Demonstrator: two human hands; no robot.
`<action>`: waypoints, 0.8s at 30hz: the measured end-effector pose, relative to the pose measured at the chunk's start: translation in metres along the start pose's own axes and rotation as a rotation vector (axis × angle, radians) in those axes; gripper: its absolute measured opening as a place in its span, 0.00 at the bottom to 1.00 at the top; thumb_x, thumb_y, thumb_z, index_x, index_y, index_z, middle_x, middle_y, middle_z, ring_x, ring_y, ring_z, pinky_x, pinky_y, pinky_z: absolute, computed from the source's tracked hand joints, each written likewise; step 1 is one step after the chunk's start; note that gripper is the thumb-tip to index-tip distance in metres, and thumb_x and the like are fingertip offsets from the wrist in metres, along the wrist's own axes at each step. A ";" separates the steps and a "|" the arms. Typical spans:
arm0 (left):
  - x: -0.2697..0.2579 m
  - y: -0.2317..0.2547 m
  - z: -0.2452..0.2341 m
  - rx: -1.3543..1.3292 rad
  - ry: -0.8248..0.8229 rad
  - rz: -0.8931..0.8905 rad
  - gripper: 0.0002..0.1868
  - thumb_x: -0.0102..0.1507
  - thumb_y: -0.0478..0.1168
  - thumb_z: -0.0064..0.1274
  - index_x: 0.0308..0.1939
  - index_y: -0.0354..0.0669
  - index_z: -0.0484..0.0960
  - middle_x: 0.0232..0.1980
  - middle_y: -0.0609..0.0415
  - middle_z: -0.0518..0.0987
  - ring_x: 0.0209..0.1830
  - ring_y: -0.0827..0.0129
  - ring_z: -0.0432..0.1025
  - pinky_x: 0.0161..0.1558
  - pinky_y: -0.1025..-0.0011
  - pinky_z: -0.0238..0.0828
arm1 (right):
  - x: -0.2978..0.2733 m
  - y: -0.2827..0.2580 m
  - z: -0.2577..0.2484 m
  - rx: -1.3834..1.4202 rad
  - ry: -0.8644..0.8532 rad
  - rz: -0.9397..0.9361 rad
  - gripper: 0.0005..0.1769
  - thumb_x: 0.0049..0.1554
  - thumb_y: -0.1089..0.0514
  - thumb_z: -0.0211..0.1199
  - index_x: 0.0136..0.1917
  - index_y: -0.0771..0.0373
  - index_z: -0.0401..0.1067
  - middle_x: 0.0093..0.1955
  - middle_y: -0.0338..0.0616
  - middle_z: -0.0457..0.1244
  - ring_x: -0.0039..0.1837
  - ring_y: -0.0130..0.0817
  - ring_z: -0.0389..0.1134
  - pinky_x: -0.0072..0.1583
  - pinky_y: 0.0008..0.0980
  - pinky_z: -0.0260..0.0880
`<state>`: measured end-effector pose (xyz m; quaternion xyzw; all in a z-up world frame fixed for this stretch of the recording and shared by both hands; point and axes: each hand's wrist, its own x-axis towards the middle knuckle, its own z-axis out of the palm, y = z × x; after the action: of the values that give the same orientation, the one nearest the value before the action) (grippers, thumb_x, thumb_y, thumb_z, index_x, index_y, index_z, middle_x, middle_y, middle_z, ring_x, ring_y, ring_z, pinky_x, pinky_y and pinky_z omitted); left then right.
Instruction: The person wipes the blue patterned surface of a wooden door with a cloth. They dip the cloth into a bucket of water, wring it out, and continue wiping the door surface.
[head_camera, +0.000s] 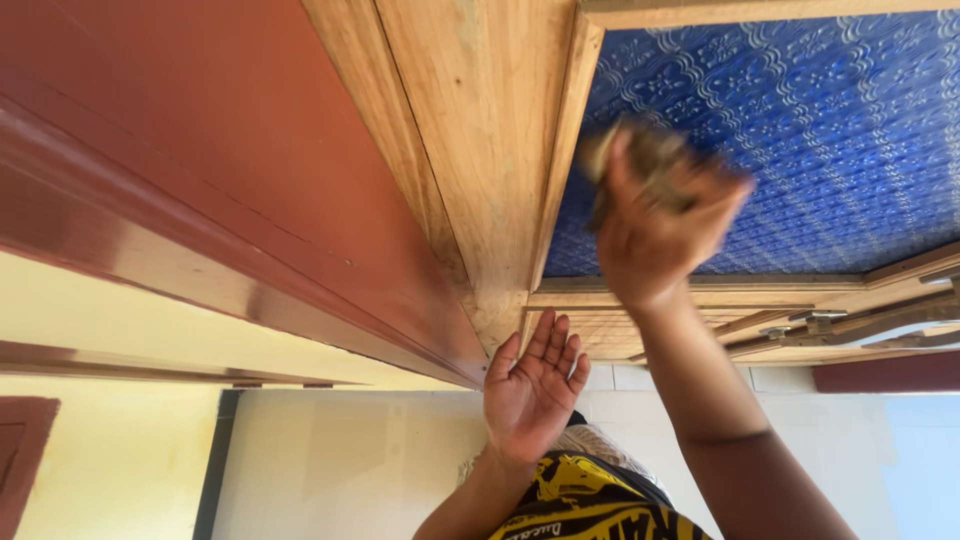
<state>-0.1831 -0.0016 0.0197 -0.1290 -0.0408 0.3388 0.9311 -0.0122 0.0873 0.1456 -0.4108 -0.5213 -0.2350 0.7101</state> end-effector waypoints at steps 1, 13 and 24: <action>-0.001 0.001 0.001 -0.001 0.000 0.002 0.23 0.73 0.47 0.39 0.68 0.41 0.73 0.64 0.51 0.78 0.64 0.61 0.72 0.71 0.59 0.63 | -0.022 0.003 -0.003 0.060 -0.018 0.117 0.13 0.62 0.67 0.70 0.50 0.68 0.65 0.51 0.43 0.61 0.54 0.31 0.67 0.52 0.32 0.73; -0.023 0.010 0.001 -0.018 0.031 0.013 0.24 0.72 0.46 0.40 0.69 0.41 0.73 0.62 0.51 0.79 0.61 0.63 0.73 0.67 0.60 0.66 | -0.159 0.030 -0.057 -0.513 -0.420 -0.156 0.14 0.56 0.67 0.69 0.55 0.56 0.83 0.63 0.45 0.60 0.65 0.36 0.54 0.63 0.43 0.49; -0.022 0.015 -0.016 -0.042 0.083 -0.053 0.23 0.72 0.47 0.40 0.66 0.41 0.76 0.57 0.49 0.81 0.56 0.60 0.74 0.63 0.61 0.69 | -0.129 0.040 -0.009 -0.344 -0.078 -0.182 0.09 0.54 0.66 0.74 0.49 0.57 0.86 0.57 0.42 0.60 0.60 0.35 0.56 0.58 0.34 0.57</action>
<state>-0.2063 -0.0079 0.0000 -0.1616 -0.0125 0.3075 0.9376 -0.0217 0.0895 0.0107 -0.4861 -0.5356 -0.3678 0.5844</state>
